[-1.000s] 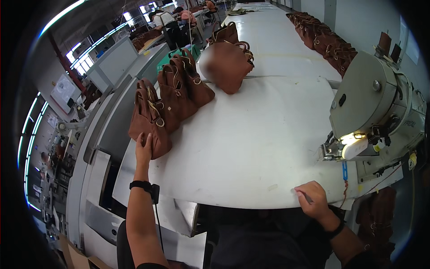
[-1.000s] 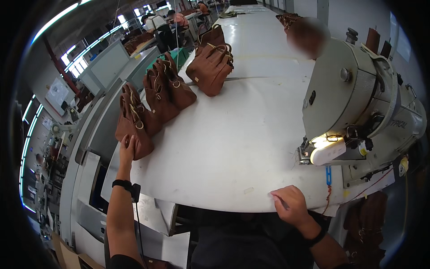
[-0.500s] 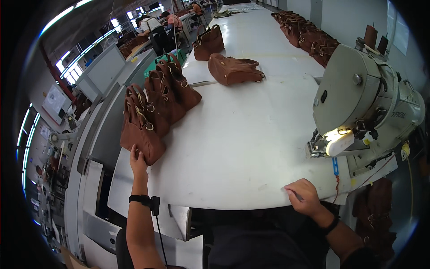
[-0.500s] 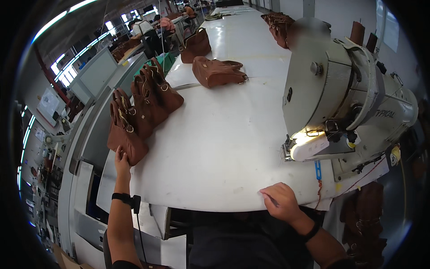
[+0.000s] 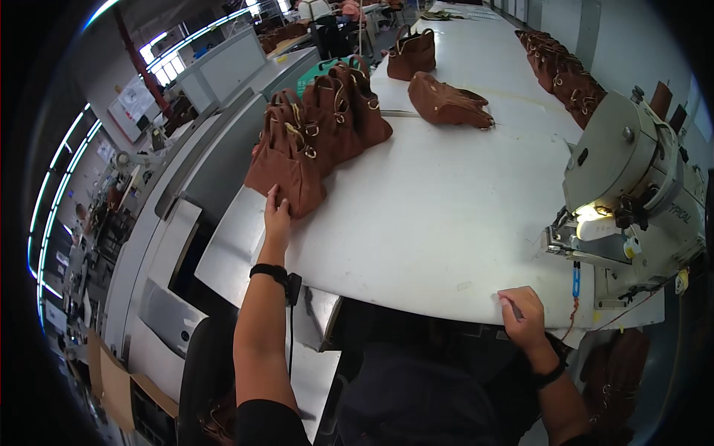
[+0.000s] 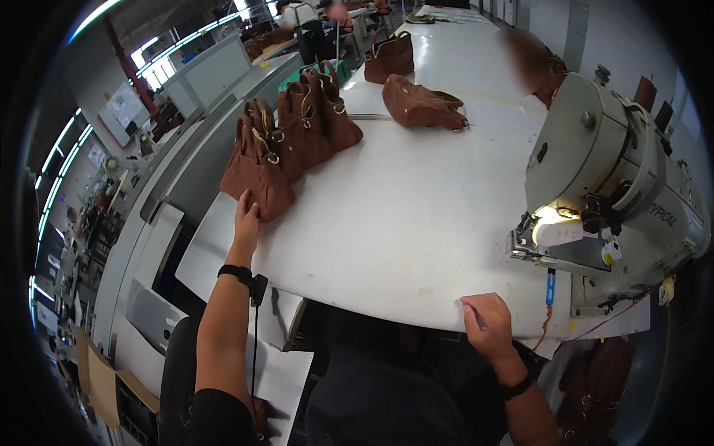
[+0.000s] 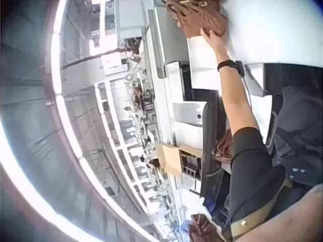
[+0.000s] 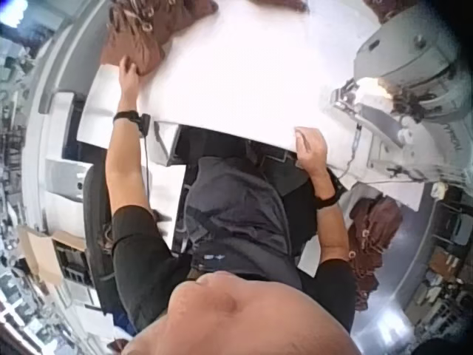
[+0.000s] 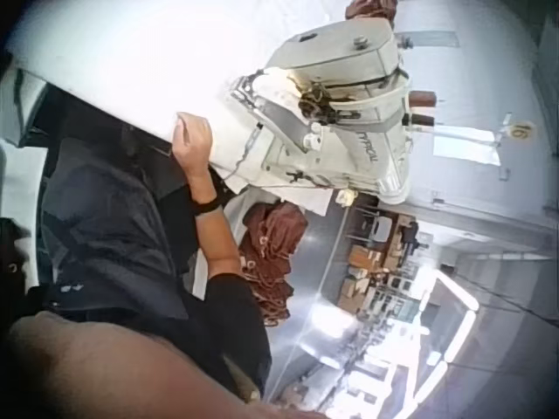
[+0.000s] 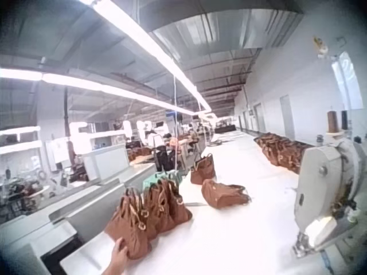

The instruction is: The person operates an industrial sewing machine to stitch zippers onto brown leather handbags. They guide the bags under the needle, align the zipper teeth, and sew along the edges. After completing a bag, they cut the thread and move the finished item aside before picking up a new one.

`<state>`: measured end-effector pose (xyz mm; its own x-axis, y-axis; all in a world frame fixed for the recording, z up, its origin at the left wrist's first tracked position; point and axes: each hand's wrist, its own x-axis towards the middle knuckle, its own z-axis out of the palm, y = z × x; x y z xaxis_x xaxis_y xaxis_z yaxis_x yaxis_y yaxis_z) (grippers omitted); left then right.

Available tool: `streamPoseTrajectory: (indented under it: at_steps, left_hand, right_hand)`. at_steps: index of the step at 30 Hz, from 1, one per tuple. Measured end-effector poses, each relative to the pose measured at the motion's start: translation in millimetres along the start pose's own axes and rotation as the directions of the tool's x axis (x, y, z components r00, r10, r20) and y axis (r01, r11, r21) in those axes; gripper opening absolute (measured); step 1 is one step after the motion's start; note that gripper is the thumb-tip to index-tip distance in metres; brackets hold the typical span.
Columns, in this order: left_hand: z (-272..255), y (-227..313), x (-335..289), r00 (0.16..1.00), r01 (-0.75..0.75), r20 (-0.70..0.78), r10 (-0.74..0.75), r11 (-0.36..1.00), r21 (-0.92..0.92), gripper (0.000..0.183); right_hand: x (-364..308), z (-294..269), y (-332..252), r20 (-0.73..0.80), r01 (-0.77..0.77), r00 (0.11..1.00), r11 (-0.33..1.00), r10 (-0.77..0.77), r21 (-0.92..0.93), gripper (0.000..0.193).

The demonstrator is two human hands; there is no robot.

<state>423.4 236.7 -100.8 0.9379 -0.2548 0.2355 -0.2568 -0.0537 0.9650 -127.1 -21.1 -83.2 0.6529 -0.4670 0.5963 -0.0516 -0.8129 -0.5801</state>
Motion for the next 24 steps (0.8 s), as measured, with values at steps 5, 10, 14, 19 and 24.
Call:
streamPoseTrajectory:
  at_steps: [5,10,14,19,24]
  left_hand:
    - [-2.0,-7.1,29.1,0.997,0.005,-0.077,-0.002,1.000,0.029,0.056]
    - [40.5,17.7,29.7,0.984,-0.101,-0.148,0.100,0.995,0.002,0.079]
    - [77.3,40.2,16.3,0.970,-0.198,-0.132,0.204,0.978,0.059,0.086]
    - [66.8,46.2,5.7,0.992,-0.021,-0.117,0.054,0.966,0.259,0.093]
    - [35.5,77.4,-14.2,0.991,0.051,-0.131,-0.012,0.953,0.298,0.102]
  right_hand:
    - [-2.9,8.1,-4.4,0.037,-0.050,0.998,0.999,0.050,0.012,0.012]
    - [-20.2,11.0,17.3,0.085,-0.117,0.990,0.992,0.113,0.054,0.014]
    - [-27.9,2.3,30.0,0.110,-0.189,0.977,0.981,0.184,0.037,0.016]
    - [-31.3,1.1,42.6,0.143,-0.236,0.964,0.970,0.226,0.063,0.020]
    - [-30.7,-0.5,47.9,0.174,-0.216,0.963,0.975,0.204,0.054,0.021]
